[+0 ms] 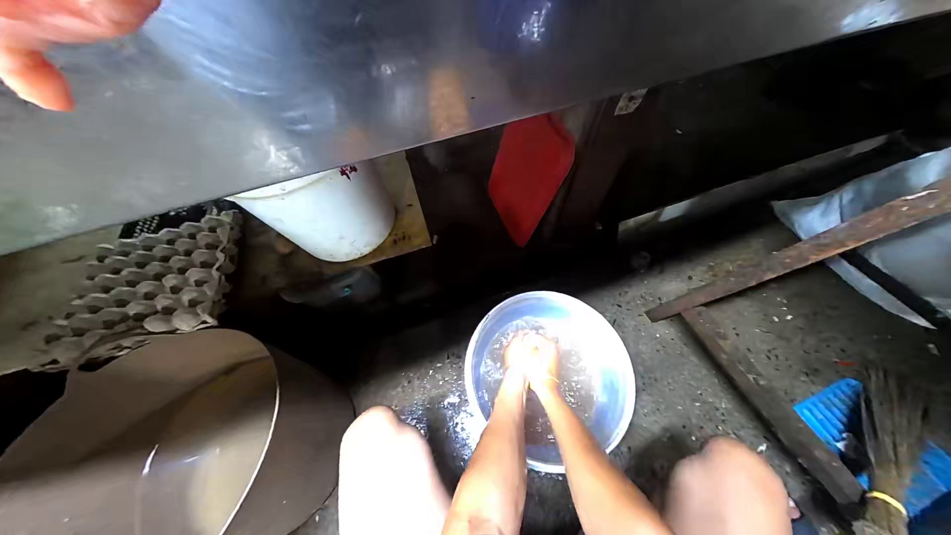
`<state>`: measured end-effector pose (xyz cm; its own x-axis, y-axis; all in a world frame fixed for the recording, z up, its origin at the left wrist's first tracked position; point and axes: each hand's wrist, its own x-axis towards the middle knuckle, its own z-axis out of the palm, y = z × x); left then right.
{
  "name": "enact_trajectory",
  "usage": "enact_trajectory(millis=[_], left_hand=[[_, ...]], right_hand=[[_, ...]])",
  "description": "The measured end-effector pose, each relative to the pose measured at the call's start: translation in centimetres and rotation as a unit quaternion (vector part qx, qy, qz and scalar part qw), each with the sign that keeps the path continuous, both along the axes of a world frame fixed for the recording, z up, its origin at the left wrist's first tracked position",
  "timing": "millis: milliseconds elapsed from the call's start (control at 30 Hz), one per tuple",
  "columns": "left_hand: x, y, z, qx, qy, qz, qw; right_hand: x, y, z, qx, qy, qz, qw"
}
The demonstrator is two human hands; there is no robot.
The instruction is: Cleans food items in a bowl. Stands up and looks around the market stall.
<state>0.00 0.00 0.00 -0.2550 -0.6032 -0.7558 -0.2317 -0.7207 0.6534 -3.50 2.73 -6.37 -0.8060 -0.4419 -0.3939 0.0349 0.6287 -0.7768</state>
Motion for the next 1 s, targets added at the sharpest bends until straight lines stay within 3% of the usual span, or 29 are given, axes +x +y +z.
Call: enact_trajectory(millis=[67,100,200,300,367,467,533,633,733,800,900,1000], left_hand=[[-1.9,0.1,-8.1,-0.041,0.007,0.057,0.997],[-2.3,-0.1,-9.6,-0.027,0.003,0.052,0.998],[-2.6,-1.0,-10.6,-0.065,-0.094,-0.083,0.99],[-1.7,-2.3,-12.1,-0.187,-0.182,-0.312,0.913],[-1.2,-3.1,-13.1,-0.246,-0.211,-0.386,0.864],[-0.3,-3.5,-13.7,-0.191,-0.255,-0.512,0.797],[0.4,-2.0,-12.1,-0.128,-0.274,-0.534,0.79],[0.0,-1.0,-10.4,-0.093,-0.3,-0.551,0.773],[-1.0,-1.7,-9.4,-0.122,-0.299,-0.623,0.712],[-0.9,-3.6,-9.8,-0.164,-0.218,-0.667,0.693],[0.1,-4.6,-10.3,-0.163,-0.052,-0.597,0.784],[1.3,-3.2,-6.7,-0.144,-0.082,-0.542,0.824]], right_hand=[[-1.7,-0.4,-1.0,0.036,-0.035,-0.004,0.999],[-2.5,-0.6,-1.7,0.05,-0.052,-0.008,0.997],[-4.1,-0.6,-3.5,0.116,-0.118,-0.008,0.986],[-5.2,-0.2,-6.0,0.207,-0.125,0.027,0.97],[-5.3,-0.8,-7.5,0.234,-0.105,0.043,0.966],[-5.4,0.5,-7.7,0.188,-0.162,0.117,0.962],[-5.7,1.7,-8.3,0.219,-0.194,0.196,0.936],[-6.3,2.1,-8.5,0.316,-0.163,0.257,0.898],[-7.2,1.5,-5.0,0.359,-0.161,0.322,0.861],[-8.1,0.8,-1.8,0.306,-0.194,0.297,0.884],[-9.0,0.5,8.4,0.203,-0.153,0.303,0.919],[-9.8,1.6,18.3,0.149,-0.073,0.327,0.931]])
